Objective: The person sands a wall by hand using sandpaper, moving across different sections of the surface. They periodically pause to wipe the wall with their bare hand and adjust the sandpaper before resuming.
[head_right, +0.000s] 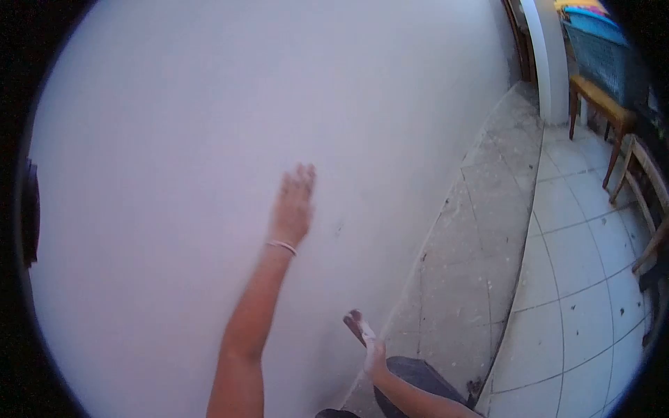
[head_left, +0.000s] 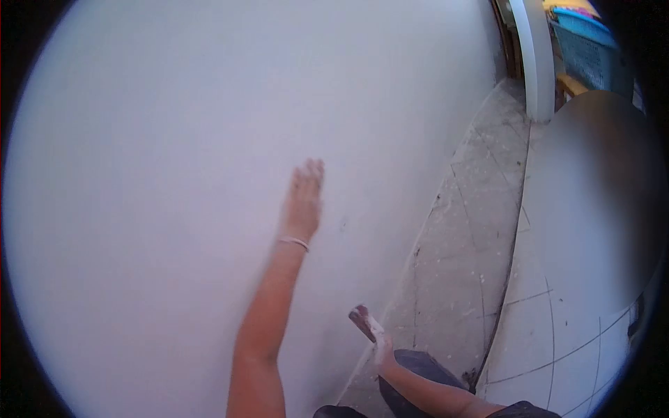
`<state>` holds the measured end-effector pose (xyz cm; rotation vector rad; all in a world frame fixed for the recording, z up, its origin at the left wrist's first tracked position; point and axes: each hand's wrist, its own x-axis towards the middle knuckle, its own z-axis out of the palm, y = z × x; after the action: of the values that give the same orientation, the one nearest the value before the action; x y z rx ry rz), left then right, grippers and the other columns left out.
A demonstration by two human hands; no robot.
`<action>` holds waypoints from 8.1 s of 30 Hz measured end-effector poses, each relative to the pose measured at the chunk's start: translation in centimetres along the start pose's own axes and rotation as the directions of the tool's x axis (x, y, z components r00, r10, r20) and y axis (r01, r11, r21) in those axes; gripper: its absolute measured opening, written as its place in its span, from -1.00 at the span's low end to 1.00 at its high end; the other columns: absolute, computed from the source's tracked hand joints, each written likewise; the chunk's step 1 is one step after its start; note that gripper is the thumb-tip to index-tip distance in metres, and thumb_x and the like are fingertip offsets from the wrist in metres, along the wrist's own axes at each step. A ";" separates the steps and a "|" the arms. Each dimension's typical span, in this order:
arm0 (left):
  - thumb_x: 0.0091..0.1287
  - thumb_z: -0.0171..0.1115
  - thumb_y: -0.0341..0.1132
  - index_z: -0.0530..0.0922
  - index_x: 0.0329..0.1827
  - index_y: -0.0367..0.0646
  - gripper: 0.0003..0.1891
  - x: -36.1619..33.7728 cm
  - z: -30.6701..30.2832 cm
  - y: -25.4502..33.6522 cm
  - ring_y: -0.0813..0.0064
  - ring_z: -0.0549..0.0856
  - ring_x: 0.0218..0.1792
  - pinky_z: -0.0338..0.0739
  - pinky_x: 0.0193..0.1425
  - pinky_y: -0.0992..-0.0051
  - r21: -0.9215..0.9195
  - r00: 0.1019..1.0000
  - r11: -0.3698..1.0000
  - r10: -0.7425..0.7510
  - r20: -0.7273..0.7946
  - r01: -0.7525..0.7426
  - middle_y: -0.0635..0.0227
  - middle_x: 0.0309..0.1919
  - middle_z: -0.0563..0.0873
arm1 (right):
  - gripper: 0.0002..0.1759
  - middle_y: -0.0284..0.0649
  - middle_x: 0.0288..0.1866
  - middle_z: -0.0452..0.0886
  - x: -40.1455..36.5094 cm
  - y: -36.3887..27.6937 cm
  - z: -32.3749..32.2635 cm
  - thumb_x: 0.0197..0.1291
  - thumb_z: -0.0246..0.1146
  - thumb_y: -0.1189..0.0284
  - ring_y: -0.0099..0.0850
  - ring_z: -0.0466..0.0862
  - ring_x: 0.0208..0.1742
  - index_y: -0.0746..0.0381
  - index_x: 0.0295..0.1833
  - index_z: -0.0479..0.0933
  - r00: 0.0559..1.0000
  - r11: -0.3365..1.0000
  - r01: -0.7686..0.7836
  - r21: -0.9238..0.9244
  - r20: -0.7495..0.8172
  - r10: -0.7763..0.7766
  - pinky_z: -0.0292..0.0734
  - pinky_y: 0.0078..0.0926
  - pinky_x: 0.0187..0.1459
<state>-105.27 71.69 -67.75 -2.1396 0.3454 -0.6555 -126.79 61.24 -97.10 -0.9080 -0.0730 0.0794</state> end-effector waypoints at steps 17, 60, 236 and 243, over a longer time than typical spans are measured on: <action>0.46 -0.01 -0.04 0.18 0.59 0.07 -0.36 -43.6 -13.4 -4.0 0.01 0.08 0.59 -0.03 0.62 0.10 0.231 0.643 0.612 -0.760 -0.094 0.756 0.21 0.59 0.16 | -0.87 -0.11 -0.26 0.71 5.4 -2.8 -4.8 0.19 0.21 0.55 -0.35 0.72 -0.30 0.36 -0.19 0.62 0.975 0.975 -0.133 -0.177 -0.199 0.097 0.67 -0.39 -0.24; 0.28 0.21 -0.35 0.61 0.08 -0.09 -0.70 -42.0 -22.1 8.5 0.23 0.59 -0.08 0.35 0.25 0.22 -0.440 0.114 -0.246 -0.755 0.645 0.864 0.31 -0.30 0.66 | -0.21 -0.07 -0.26 0.76 -4.0 -4.2 -3.5 0.36 -0.10 -0.11 -0.22 0.74 -0.26 0.47 -0.01 0.63 0.768 0.814 -0.573 -0.094 0.284 0.574 0.64 -0.31 -0.13; 0.52 -0.09 -0.15 0.20 0.59 0.10 -0.44 -17.4 -8.1 9.1 0.16 0.02 0.63 -0.07 0.51 0.19 0.218 0.573 0.549 -0.817 -0.063 0.807 0.27 0.62 0.10 | -0.33 -0.11 0.55 0.29 19.7 -20.1 -14.3 0.48 -0.17 0.10 -0.21 0.24 0.57 0.25 0.55 0.18 0.967 0.610 -0.220 0.762 0.253 0.033 0.03 -0.27 0.59; 0.54 -0.24 0.01 0.24 0.58 0.15 -0.44 -19.8 -7.9 8.2 0.11 0.13 0.59 0.00 0.46 0.24 0.391 0.607 0.507 -0.771 -0.194 0.768 0.18 0.61 0.13 | -0.34 -0.19 0.58 0.24 21.7 -19.2 -14.8 0.54 -0.26 0.07 -0.29 0.19 0.60 0.19 0.59 0.11 0.965 0.729 -0.194 0.657 0.262 0.021 -0.07 -0.33 0.62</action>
<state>-126.13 70.64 -76.90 -1.7588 -0.7909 -1.1017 -103.07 40.00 -90.36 -0.1519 -0.2008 0.3074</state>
